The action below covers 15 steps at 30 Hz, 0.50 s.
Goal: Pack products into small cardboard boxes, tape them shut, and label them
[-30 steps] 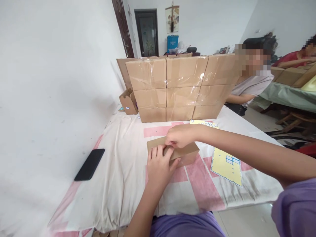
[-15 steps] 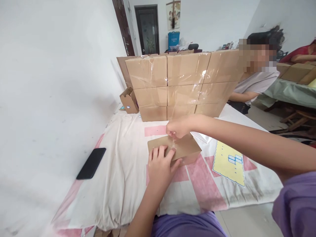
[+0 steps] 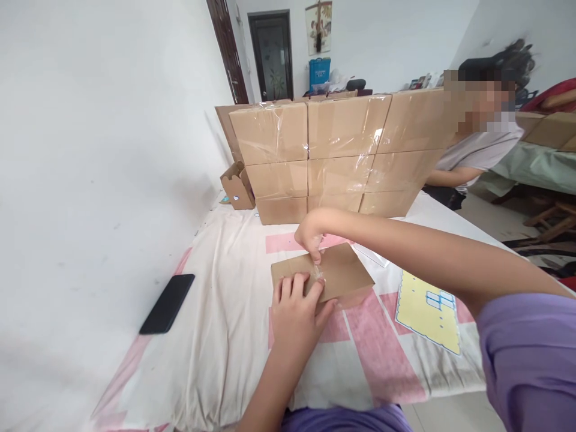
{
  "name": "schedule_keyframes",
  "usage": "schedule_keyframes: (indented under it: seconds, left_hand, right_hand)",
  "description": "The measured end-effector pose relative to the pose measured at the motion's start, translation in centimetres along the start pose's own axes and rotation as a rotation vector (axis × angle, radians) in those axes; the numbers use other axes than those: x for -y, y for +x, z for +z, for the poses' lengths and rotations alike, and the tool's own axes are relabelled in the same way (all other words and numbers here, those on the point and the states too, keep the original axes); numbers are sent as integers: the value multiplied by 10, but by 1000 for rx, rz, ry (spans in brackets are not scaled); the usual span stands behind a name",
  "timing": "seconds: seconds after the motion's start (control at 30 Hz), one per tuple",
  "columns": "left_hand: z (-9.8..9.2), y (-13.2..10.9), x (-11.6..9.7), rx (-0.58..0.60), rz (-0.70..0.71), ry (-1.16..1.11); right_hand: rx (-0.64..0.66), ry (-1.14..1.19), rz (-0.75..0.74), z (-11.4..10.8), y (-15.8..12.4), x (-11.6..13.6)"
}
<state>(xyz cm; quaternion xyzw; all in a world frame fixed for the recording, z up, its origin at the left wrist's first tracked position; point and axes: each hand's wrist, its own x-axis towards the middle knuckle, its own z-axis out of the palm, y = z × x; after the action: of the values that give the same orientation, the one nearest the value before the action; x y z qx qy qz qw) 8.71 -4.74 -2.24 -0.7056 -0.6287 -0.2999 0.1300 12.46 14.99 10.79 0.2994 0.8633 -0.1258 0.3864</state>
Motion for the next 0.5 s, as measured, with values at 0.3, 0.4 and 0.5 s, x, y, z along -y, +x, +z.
schedule_keyframes:
  seconds: [0.3,0.4,0.5]
  left_hand:
    - [-1,3,1,18,9,20]
    - [-1,5,2,25,18,37]
    - [0,6,2,24,23,31]
  right_hand:
    - [-117,76,44,-5,38,-8]
    - [-158,92,-13,2,37,-33]
    - [-409,204,58,15,30,-73]
